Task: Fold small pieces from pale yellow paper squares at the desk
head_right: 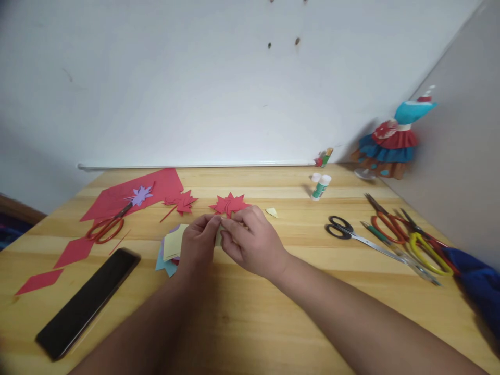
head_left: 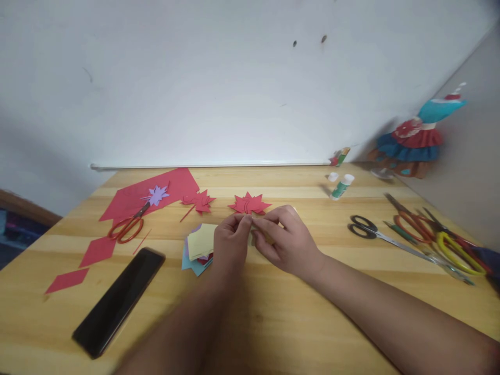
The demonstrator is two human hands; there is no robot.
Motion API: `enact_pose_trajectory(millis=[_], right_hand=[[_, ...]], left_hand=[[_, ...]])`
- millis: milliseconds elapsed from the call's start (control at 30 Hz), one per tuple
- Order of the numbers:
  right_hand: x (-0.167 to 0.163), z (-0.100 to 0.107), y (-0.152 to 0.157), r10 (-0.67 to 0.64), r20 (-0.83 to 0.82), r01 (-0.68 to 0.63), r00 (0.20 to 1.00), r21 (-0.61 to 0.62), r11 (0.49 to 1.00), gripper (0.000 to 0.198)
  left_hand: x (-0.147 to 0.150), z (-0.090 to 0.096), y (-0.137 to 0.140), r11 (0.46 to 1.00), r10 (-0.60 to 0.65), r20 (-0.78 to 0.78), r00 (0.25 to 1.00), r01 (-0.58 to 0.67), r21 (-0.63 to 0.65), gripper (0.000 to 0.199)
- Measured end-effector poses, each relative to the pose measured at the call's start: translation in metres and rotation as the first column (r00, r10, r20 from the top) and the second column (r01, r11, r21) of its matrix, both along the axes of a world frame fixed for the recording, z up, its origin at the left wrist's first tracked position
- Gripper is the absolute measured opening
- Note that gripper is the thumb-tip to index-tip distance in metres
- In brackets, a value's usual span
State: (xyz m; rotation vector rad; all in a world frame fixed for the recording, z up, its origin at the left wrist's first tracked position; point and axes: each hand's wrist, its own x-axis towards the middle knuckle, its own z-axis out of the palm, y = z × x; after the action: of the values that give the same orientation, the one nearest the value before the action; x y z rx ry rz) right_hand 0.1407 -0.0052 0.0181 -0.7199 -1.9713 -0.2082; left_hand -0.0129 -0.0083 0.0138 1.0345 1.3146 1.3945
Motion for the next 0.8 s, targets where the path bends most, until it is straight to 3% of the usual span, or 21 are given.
enact_pose_trajectory(millis=[133,233,367,467,600,800], right_hand=[[0.001,0.0,-0.004,0.037,-0.03,-0.038,0.999,-0.034,0.999,0.027],[-0.002,0.002,-0.008,0.061,-0.187,-0.097,0.98,-0.19,0.977,0.021],[-0.008,0.004,-0.009,-0.059,-0.445,-0.17,0.894,-0.459,0.872,0.022],[-0.013,0.003,-0.006,-0.159,-0.522,-0.228,0.838,-0.6,0.767,0.014],[-0.016,-0.001,-0.004,-0.196,-0.55,-0.329,0.812,-0.708,0.625,0.014],[-0.016,-0.001,-0.004,-0.224,-0.552,-0.351,0.803,-0.742,0.571,0.017]], left_hand=[[0.001,0.007,-0.003,0.999,0.034,-0.07,0.997,-0.032,0.031,0.025],[0.002,0.01,-0.007,0.997,0.055,-0.12,0.991,-0.047,0.066,0.025],[0.004,0.011,-0.009,0.994,0.071,-0.128,0.989,-0.06,0.092,0.025],[0.004,0.011,-0.008,0.989,0.106,-0.14,0.984,-0.09,0.116,0.024],[0.002,0.011,-0.007,0.986,0.121,-0.153,0.981,-0.1,0.135,0.022],[0.0,0.01,-0.006,0.989,0.124,-0.224,0.967,-0.103,0.103,0.023]])
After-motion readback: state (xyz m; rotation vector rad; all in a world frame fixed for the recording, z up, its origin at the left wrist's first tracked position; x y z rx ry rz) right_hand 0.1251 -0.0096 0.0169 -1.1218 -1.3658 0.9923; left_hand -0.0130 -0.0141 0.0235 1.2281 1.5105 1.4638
